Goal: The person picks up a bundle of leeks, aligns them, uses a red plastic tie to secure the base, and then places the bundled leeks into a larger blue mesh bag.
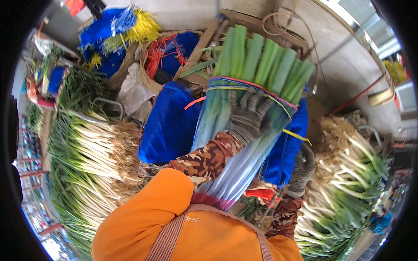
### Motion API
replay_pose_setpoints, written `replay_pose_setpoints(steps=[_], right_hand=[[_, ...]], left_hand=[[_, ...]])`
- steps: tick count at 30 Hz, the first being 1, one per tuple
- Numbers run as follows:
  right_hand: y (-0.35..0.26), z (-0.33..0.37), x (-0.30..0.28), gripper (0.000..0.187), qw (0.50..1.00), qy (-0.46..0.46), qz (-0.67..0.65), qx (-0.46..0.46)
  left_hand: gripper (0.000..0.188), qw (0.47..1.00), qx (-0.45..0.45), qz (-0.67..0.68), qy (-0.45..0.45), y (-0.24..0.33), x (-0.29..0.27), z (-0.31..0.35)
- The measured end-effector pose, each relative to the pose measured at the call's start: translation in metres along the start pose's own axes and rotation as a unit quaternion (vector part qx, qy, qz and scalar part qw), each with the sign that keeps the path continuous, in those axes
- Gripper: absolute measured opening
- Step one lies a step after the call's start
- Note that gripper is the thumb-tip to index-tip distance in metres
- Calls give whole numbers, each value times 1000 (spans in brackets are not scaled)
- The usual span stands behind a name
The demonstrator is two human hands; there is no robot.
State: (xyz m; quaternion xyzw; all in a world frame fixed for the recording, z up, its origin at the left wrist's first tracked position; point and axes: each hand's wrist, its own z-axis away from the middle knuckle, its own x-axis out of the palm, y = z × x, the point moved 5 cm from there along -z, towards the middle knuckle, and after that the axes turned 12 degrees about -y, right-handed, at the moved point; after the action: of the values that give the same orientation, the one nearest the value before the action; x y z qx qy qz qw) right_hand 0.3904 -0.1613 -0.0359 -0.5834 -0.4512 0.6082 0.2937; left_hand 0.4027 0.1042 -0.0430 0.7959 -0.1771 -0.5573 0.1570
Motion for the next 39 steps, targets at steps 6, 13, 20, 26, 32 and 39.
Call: replay_pose_setpoints(steps=[6, 13, 20, 26, 32, 39], right_hand=[[-125, -118, 150, 41, 914, -191, 216, -285], [-116, -128, 182, 40, 858, -139, 360, -339], [-106, -130, 182, 39, 861, -129, 359, -336], [-103, -130, 181, 40, 863, -121, 368, -325], [-103, -129, 180, 40, 860, -116, 375, -326], [-111, -125, 184, 40, 843, -107, 399, -345]], left_hand=[[49, 900, 37, 406, 152, -46, -28, 64], [25, 679, -455, 571, 83, -234, 12, 154], [24, 694, -322, 637, 98, -279, 81, 74], [24, 704, -301, 639, 77, -283, 95, 74], [24, 720, -285, 629, 63, -297, 98, 79], [24, 763, -279, 583, 16, -311, 112, 114]])
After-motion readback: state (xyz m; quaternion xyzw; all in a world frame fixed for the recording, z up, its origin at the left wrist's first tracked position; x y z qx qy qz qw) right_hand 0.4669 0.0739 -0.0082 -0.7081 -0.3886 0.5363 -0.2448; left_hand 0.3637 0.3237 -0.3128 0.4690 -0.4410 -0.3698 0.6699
